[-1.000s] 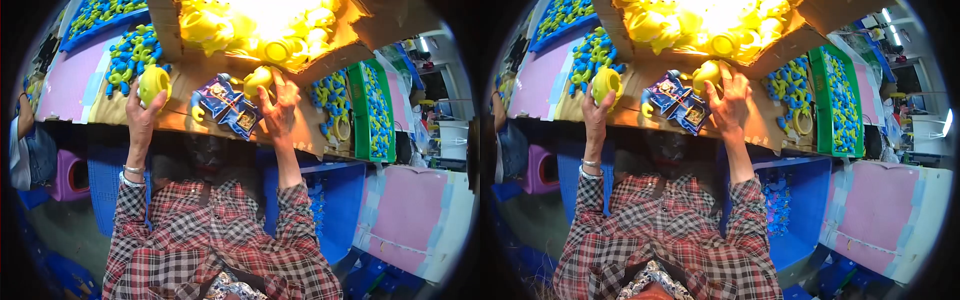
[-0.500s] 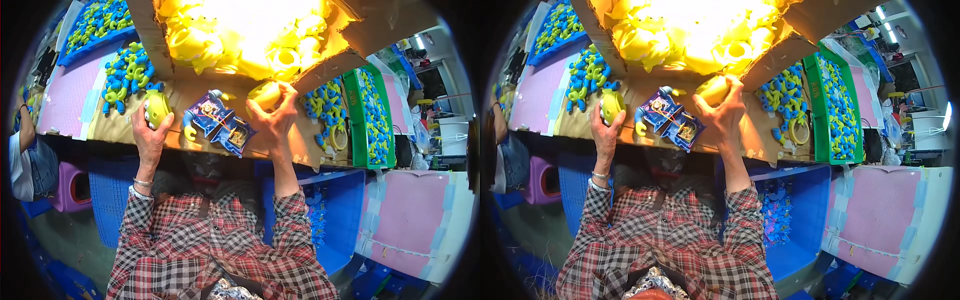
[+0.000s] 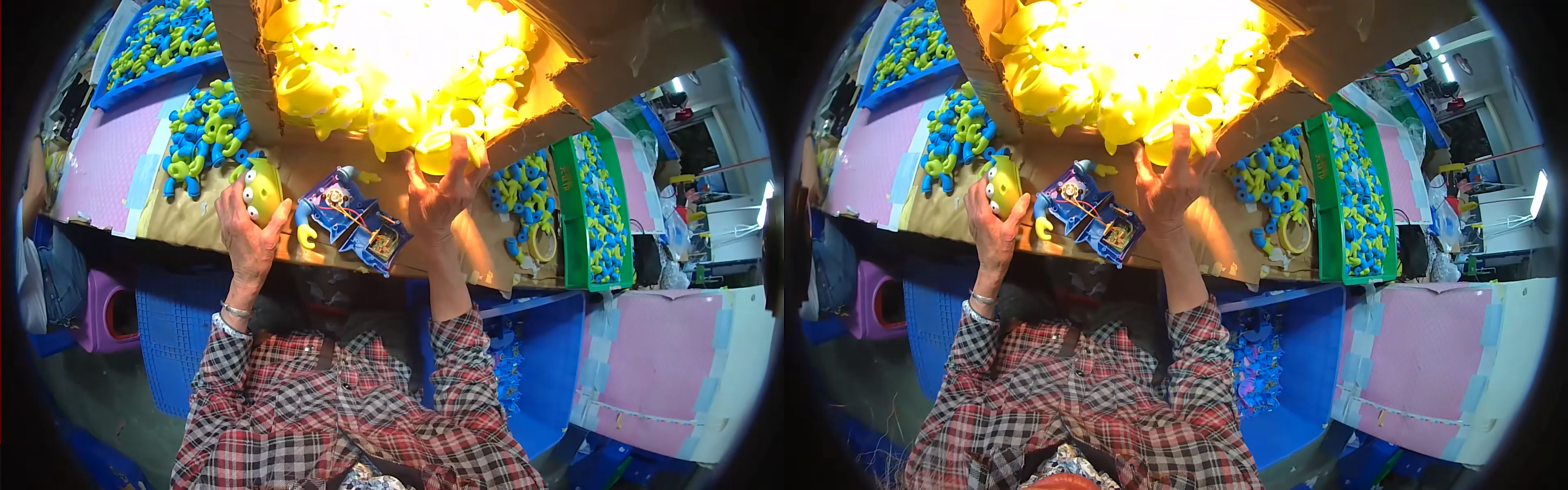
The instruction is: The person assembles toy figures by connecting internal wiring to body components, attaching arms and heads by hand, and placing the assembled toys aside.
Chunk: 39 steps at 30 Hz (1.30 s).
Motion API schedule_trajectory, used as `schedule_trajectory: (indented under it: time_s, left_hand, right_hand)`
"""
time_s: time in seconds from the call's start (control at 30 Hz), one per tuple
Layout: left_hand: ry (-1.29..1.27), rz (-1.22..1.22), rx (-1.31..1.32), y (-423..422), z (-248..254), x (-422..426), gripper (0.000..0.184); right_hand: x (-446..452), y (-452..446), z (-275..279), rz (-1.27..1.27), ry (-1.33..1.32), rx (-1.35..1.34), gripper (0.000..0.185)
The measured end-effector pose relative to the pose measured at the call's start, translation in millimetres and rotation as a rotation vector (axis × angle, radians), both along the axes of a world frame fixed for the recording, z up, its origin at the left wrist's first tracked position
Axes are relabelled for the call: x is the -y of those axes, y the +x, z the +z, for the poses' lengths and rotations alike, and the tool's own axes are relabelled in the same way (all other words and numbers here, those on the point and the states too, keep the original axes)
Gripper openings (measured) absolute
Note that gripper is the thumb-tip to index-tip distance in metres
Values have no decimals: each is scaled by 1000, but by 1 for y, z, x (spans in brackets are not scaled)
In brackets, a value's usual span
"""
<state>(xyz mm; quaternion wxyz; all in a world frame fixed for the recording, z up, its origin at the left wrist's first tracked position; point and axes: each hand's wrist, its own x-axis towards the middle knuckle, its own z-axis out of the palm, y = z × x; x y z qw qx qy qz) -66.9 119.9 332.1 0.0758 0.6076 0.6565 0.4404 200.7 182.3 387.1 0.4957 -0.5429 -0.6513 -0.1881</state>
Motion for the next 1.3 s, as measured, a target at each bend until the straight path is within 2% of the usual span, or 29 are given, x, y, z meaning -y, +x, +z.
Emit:
schedule_trajectory:
  time_s: [0.13, 0.27, 0.37, 0.4, 0.5, 0.53, 0.73, 0.97, 1.2, 1.3]
  left_hand:
    - [11, 14, -22, 5, 2, 1, 74]
    - [44, -2, 79, 4, 6, 5, 73]
    - [47, -3, 477, 1, 15, 9, 68]
    - [91, -109, 778, 2, 20, 8, 63]
    - [-45, -332, 898, 23, 80, 7, 60]
    - [-81, -430, 1014, 32, 89, 0, 60]
    - [-222, -855, 1262, 93, 83, -57, 60]
    - [-192, -922, 1309, 115, 100, -87, 59]
    - [-137, -958, 1480, 147, 81, -102, 56]
    - [-170, -975, 1358, 144, 93, -109, 54]
  right_hand:
    - [-7, -4, 4, -47, 4, 98, 69]
    - [-9, -3, 6, -162, 46, 12, 71]
    - [-12, 0, 8, -160, 12, -3, 76]
    - [-11, 1, 9, -149, -6, 14, 78]
    - [-11, -1, 11, -137, -30, -3, 84]
    - [-12, -1, 11, -137, -32, -19, 85]
    - [-11, 2, 14, -24, -14, -122, 87]
    - [-9, 9, 25, 49, 107, -77, 82]
    - [-9, 28, 34, 56, 141, 128, 76]
    - [-6, 30, 41, -15, 53, 225, 73]
